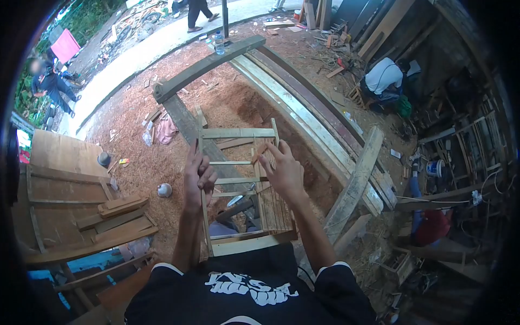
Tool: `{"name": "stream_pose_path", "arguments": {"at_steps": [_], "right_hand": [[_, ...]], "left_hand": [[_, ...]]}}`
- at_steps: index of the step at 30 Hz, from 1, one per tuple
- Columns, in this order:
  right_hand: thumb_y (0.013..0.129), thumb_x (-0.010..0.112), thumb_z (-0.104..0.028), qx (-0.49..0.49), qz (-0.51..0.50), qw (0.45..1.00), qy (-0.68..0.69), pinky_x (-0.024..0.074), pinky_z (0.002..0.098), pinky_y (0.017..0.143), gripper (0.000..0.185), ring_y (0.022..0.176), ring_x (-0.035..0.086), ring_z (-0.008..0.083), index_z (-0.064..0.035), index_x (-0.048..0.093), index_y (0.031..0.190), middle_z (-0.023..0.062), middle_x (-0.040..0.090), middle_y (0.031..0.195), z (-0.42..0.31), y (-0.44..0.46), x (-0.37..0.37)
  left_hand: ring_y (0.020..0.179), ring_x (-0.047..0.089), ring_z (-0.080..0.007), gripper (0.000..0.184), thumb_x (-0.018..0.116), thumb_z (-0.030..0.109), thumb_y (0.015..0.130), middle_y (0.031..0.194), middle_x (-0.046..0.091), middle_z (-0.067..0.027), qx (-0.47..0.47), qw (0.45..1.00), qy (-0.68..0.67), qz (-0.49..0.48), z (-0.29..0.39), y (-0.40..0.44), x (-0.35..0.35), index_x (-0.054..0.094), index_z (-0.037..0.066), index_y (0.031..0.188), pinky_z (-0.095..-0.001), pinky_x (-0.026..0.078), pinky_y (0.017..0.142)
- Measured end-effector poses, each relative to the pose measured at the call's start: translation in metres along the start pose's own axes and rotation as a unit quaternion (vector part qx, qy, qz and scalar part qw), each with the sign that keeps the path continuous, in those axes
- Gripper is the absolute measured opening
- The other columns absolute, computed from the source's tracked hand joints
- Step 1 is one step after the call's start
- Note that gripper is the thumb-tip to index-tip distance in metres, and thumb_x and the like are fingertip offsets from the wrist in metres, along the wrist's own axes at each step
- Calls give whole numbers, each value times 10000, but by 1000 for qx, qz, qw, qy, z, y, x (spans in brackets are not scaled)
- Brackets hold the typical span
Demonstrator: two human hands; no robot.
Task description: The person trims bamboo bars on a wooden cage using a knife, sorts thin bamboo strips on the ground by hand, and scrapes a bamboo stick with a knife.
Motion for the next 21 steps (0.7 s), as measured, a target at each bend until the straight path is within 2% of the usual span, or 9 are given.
{"name": "stream_pose_path", "arguments": {"at_steps": [1,2,5,8,11,14,19,21], "right_hand": [[967,632,-486,-4,10,1000,18,533,520,935,502,1137,653,443,-156,631,1345,222,499,1478,-1,-2,-5],[966,647,-450,-6,20,999,36,528,530,932,449,1148,645,445,-162,654,1312,211,517,1458,-1,-3,-10],[946,696,-359,-169,161,971,-47,478,518,971,312,1260,566,395,-137,716,1163,185,555,1406,-17,-10,-24],[919,732,-281,-153,132,978,61,437,505,994,202,1308,502,358,-111,737,1030,172,569,1378,-9,-7,-17],[924,733,-226,-123,113,980,108,416,496,1082,187,1299,516,399,-51,724,989,213,556,1386,-2,-14,-8],[909,729,-185,-131,127,969,167,408,477,1086,161,1286,507,390,-32,715,956,207,565,1350,4,-19,-1],[877,722,-158,-124,155,964,175,407,461,1066,149,1221,515,371,-12,704,903,189,585,1262,7,-20,-5],[872,721,-163,-121,156,966,169,406,461,1059,155,1209,511,366,-11,704,895,183,581,1253,8,-21,-4]], "left_hand": [[440,266,9,524,379,205,1116,706,307,72,1,1000,-1,26,1,-4,6,227,155,1616,-142,260,389],[434,264,7,523,378,202,1116,705,312,70,3,1000,-19,23,-1,-7,9,228,154,1615,-145,255,378],[418,252,-2,524,379,180,1113,705,319,60,8,999,-43,14,-4,-16,17,227,150,1614,-157,238,353],[406,231,-10,525,377,144,1109,700,309,48,11,999,-39,14,-9,-31,25,227,149,1612,-169,225,337],[395,229,-11,517,362,137,1112,682,300,44,11,998,-68,7,-13,-42,26,238,164,1613,-171,228,326],[397,237,-11,510,346,146,1117,677,299,43,14,997,-75,0,-11,-51,32,238,168,1614,-169,228,320],[401,238,-14,506,334,163,1121,683,301,42,24,997,-67,0,-11,-55,36,230,152,1615,-170,228,303],[397,242,-14,507,337,155,1121,679,307,41,10,997,-76,10,-14,-55,35,235,181,1617,-169,237,315]]}}
Point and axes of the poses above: each hand's wrist, its own y-axis towards the middle knuckle, its own x-axis out of the palm, z = x × y, the point moved 9 cm from there along y, towards the middle knuckle
